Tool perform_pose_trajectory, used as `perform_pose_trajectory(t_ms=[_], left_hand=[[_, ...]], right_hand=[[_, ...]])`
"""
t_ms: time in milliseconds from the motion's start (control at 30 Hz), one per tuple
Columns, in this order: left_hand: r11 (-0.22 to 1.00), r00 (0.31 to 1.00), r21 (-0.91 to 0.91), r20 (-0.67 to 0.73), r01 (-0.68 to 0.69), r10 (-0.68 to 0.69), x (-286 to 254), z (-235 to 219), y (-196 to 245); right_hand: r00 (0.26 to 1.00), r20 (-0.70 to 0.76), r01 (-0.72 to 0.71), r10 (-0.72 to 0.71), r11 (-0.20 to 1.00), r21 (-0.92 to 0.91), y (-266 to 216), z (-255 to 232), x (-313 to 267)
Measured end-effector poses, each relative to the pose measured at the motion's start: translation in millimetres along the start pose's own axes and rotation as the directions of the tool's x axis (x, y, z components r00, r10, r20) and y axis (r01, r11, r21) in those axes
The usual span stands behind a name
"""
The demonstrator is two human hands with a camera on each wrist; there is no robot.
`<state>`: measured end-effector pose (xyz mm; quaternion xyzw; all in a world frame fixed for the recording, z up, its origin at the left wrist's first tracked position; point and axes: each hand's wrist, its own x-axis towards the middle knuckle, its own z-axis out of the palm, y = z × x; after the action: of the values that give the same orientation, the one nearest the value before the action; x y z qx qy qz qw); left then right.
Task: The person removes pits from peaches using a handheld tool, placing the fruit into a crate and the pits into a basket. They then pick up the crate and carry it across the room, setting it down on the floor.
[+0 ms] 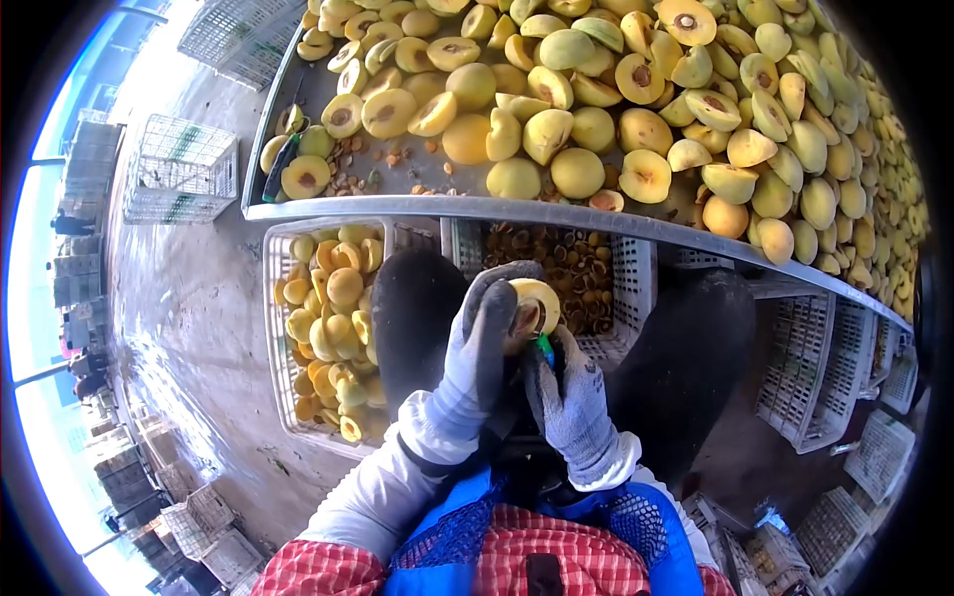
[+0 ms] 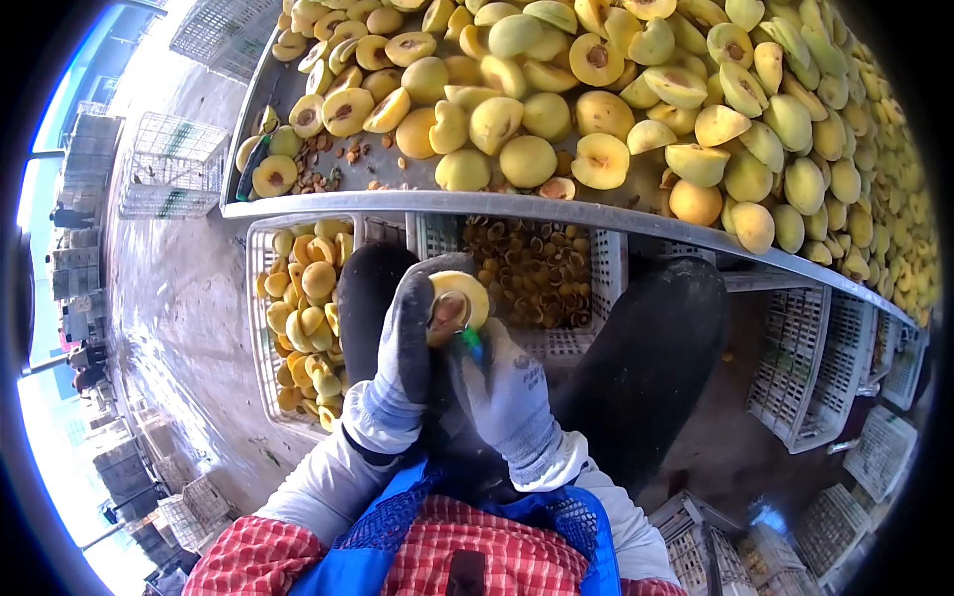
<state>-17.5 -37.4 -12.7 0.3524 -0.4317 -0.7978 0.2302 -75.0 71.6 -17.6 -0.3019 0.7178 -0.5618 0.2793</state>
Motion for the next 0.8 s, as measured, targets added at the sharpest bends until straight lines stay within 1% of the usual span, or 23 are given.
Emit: perform_pose_trajectory(t_ms=[33,67,167,233,267,333,367,433,500,533,600,633,700,800], left_hand=[[0.998,0.999,0.047,-0.005,-0.049,0.049,-2,1,-1],[0.99,0.995,0.094,-0.006,-0.1,0.101,-3,1,-1],[0.963,0.991,0.234,-0.008,-0.132,0.137,-10,4,4],[0.951,0.995,0.292,0.011,-0.099,0.101,-15,0,7],[0.943,0.996,0.32,0.02,-0.086,0.084,-17,-1,8],[0.944,0.997,0.32,0.042,-0.075,0.064,-18,-2,7],[0.945,0.997,0.321,0.055,-0.069,0.054,-18,-2,7],[0.953,0.991,0.271,0.048,-0.136,0.128,-27,8,11],[0.964,0.981,0.182,0.019,-0.194,0.193,-34,16,6],[0.962,0.979,0.179,0.011,-0.204,0.205,-34,18,3],[0.96,0.975,0.178,-0.006,-0.218,0.223,-34,19,-1],[0.953,0.973,0.204,0.006,-0.226,0.23,-36,19,-2],[0.936,0.969,0.254,0.029,-0.244,0.245,-37,18,1],[0.934,0.987,0.32,0.058,-0.158,0.147,-38,17,7]], right_hand=[[0.998,0.045,-0.048,0.048,0.999,0.003,-2,-1,-2],[0.998,0.055,-0.038,0.038,0.999,-0.01,-3,-1,-4],[0.997,0.075,-0.029,0.03,0.999,-0.016,-3,0,-16],[0.996,0.09,-0.03,0.028,0.999,0.016,-3,0,-22],[0.996,0.086,0.002,-0.003,1.0,0.006,-3,0,-25],[0.995,0.077,0.061,-0.06,0.998,-0.011,-3,0,-31],[0.995,0.094,0.014,-0.017,0.999,0.029,-4,-1,-33],[0.989,0.132,-0.082,0.068,0.991,0.102,-6,-2,-38],[0.997,0.059,-0.061,0.05,0.98,0.188,-9,1,-41],[0.999,0.018,-0.042,0.039,0.972,0.23,-11,1,-41],[0.999,-0.028,0.019,-0.015,0.989,0.147,-11,1,-38],[0.998,-0.047,0.042,-0.037,0.994,0.105,-11,0,-39],[1.0,-0.015,-0.009,0.012,0.985,0.171,-2,1,-46],[0.999,0.029,-0.044,0.038,0.976,0.213,8,0,-55]])
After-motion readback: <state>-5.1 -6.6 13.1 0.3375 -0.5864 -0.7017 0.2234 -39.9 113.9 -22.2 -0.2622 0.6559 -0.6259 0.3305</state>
